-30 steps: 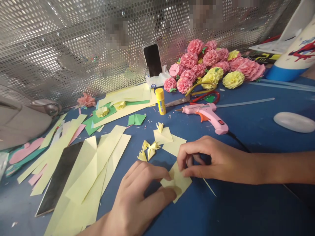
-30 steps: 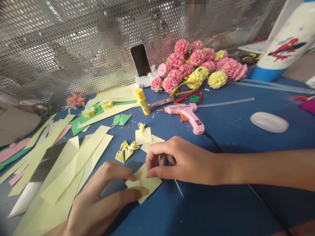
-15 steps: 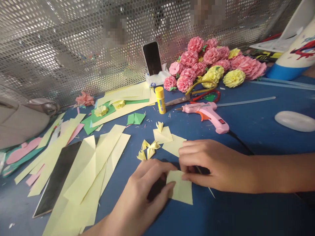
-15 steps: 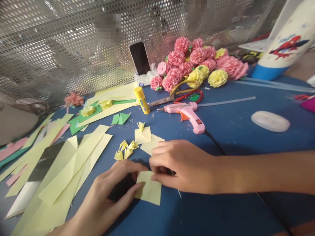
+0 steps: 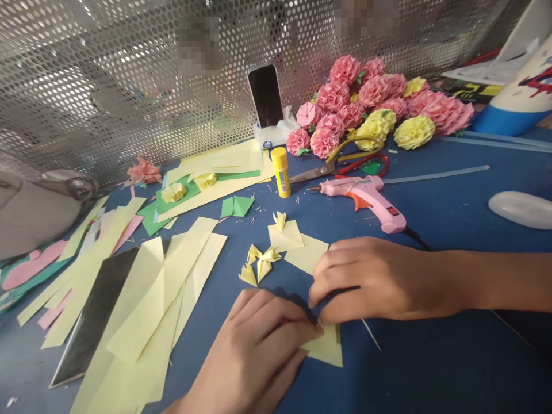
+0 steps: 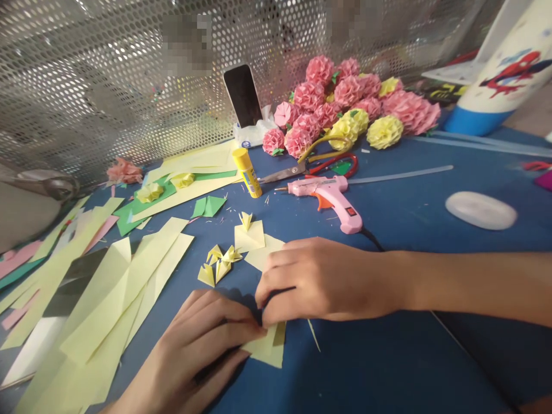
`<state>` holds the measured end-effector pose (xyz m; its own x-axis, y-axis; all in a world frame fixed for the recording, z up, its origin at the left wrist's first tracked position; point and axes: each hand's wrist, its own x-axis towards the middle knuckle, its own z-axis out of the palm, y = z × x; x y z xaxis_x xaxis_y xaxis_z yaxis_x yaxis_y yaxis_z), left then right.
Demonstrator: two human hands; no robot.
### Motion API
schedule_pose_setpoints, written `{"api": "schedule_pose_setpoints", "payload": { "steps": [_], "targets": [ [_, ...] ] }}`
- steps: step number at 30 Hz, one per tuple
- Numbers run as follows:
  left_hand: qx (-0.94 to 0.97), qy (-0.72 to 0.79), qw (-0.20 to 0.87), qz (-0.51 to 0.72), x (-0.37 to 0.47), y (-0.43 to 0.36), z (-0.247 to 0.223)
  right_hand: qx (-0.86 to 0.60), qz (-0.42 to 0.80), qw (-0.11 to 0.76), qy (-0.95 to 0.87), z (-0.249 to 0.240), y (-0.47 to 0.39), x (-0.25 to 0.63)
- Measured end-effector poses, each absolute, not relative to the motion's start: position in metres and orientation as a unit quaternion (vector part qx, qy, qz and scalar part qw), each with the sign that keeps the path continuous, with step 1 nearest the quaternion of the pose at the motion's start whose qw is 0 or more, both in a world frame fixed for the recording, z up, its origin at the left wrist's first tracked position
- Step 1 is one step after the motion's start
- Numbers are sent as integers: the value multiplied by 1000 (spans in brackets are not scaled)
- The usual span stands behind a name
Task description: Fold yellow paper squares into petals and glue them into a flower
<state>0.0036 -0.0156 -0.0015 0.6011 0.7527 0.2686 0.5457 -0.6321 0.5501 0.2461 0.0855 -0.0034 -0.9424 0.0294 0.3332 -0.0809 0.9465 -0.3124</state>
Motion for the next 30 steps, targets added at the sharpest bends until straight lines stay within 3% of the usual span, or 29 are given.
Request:
{"api": "schedule_pose_setpoints", "payload": {
  "steps": [7,19,21,23,30],
  "targets": [
    [902,312,42,296,3,-19,-16,76,81,225,-968,-4,87,247],
    [896,312,-54,312,3,-26,-26,88,73,209,-971,-1,85,248],
    [907,296,-75,288,1,-26,-21,89,71,208,-971,-1,85,248],
    [941,270,-77,189,-1,-26,-13,90,65,212,-971,-1,85,248],
    [972,200,-56,112,-12,-21,7,88,62,202,-973,1,85,248]
  ]
}}
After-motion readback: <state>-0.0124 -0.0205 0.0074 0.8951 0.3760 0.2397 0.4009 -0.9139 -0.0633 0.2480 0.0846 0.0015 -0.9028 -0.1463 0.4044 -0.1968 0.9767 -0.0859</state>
